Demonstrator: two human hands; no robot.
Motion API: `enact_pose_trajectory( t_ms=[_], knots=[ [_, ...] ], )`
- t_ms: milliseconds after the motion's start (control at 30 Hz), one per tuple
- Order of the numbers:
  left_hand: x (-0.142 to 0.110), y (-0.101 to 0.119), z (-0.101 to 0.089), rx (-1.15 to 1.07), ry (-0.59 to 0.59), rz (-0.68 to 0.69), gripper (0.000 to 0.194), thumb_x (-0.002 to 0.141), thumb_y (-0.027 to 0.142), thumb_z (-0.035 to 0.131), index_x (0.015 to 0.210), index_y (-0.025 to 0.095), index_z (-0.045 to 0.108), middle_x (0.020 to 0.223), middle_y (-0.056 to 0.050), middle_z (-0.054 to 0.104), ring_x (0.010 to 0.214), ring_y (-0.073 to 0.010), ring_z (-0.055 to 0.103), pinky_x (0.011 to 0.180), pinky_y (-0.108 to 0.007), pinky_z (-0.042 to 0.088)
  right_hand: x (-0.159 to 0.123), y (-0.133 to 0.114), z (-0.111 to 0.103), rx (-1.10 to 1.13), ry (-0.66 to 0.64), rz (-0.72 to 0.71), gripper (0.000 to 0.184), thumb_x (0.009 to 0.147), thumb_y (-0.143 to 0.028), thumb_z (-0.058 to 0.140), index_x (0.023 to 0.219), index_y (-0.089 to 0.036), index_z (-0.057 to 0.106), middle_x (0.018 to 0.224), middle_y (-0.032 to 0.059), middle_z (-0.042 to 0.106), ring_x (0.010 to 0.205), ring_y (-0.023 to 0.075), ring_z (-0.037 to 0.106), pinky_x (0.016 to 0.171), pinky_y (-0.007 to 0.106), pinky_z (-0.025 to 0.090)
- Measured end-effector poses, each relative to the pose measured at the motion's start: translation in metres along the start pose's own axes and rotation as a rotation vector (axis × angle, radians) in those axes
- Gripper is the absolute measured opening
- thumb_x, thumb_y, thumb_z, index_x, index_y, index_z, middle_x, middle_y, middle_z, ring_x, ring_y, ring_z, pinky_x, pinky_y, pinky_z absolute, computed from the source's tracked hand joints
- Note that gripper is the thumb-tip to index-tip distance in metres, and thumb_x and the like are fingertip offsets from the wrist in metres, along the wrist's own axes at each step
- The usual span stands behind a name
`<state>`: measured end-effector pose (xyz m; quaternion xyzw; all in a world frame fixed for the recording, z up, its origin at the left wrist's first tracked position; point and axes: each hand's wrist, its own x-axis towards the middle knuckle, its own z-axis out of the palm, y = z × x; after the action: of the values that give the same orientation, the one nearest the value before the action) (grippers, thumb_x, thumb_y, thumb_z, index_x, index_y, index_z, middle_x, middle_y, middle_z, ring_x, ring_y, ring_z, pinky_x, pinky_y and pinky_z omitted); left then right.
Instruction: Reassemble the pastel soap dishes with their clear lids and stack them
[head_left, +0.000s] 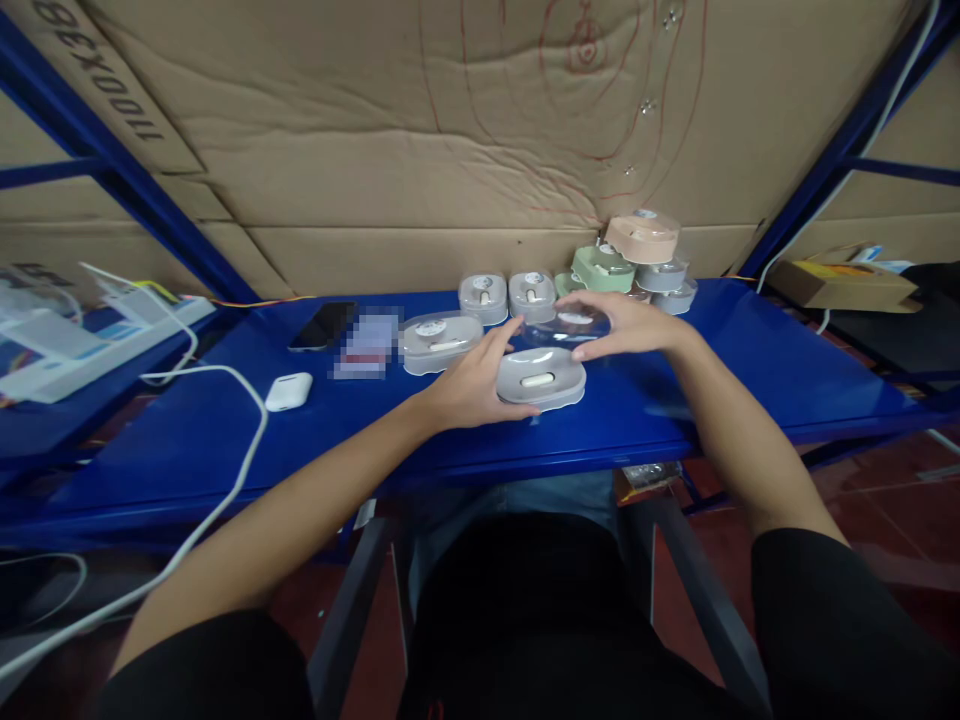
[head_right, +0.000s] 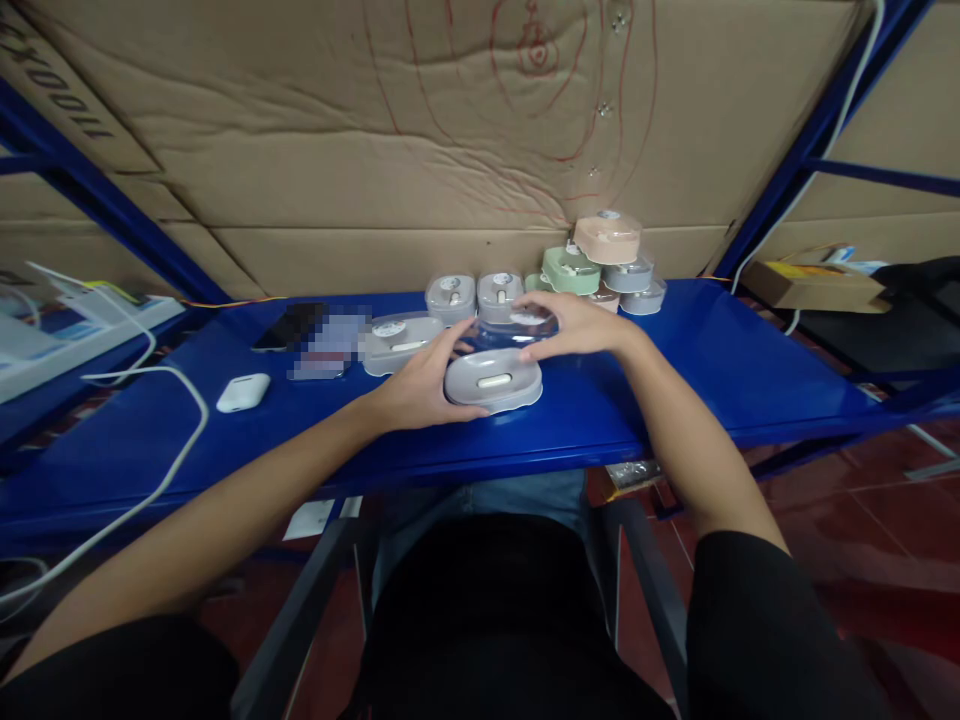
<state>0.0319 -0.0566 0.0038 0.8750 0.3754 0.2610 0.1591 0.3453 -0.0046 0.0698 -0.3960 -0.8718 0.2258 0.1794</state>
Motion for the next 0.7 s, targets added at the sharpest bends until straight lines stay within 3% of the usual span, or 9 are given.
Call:
enact_pose_trajectory(
  t_ms=[67, 167, 267, 467, 700],
  knots=[
    [-0.001, 0.002, -0.001, 0.021, -0.054, -0.002, 0.125, 0.081, 0.062, 0.094, 0.181, 0.02, 0.031, 0.175, -0.023, 0.052, 0.16, -0.0433, 0.056, 0.133, -0.061, 0.047, -0.004, 0.01, -0.015, -0.07, -0.005, 0.156, 0.096, 0.083, -0.081, 0.082, 0.159, -0.025, 0.068, 0.156, 0.0127, 0.074, 0.139, 0.0434, 0.071, 0.119, 0.056, 0.058],
    [-0.002, 0.003, -0.003, 0.058, -0.14, 0.041, 0.087, 0.091, 0.058, 0.086, 0.167, 0.027, 0.058, 0.172, -0.016, 0.056, 0.155, -0.0389, 0.061, 0.133, -0.059, 0.048, -0.006, 0.026, -0.028, -0.211, -0.094, 0.362, 0.095, 0.085, -0.087, 0.077, 0.154, -0.022, 0.073, 0.15, 0.0147, 0.078, 0.134, 0.0448, 0.074, 0.117, 0.054, 0.058],
    [-0.002, 0.001, -0.003, 0.043, -0.156, 0.075, 0.061, 0.096, 0.055, 0.083, 0.15, 0.029, 0.076, 0.172, -0.014, 0.056, 0.153, -0.0377, 0.063, 0.131, -0.059, 0.05, -0.003, 0.039, -0.026, -0.324, -0.169, 0.41, 0.097, 0.079, -0.087, 0.082, 0.151, -0.023, 0.075, 0.148, 0.016, 0.078, 0.131, 0.047, 0.074, 0.114, 0.057, 0.059],
    [-0.003, -0.003, -0.002, 0.015, -0.118, 0.108, 0.051, 0.099, 0.047, 0.082, 0.148, 0.034, 0.08, 0.174, -0.012, 0.056, 0.159, -0.0361, 0.057, 0.135, -0.061, 0.046, 0.003, 0.044, -0.01, -0.388, -0.173, 0.365, 0.112, 0.065, -0.075, 0.097, 0.158, -0.02, 0.068, 0.151, 0.021, 0.075, 0.132, 0.0507, 0.073, 0.11, 0.06, 0.062],
    [-0.004, -0.007, -0.001, 0.046, -0.108, 0.114, 0.05, 0.105, 0.048, 0.076, 0.153, 0.033, 0.078, 0.177, -0.013, 0.054, 0.165, -0.0379, 0.051, 0.138, -0.065, 0.041, 0.004, 0.033, -0.002, -0.362, -0.195, 0.431, 0.113, 0.064, -0.06, 0.104, 0.16, -0.015, 0.066, 0.153, 0.023, 0.074, 0.137, 0.0535, 0.071, 0.114, 0.062, 0.061]
  ],
)
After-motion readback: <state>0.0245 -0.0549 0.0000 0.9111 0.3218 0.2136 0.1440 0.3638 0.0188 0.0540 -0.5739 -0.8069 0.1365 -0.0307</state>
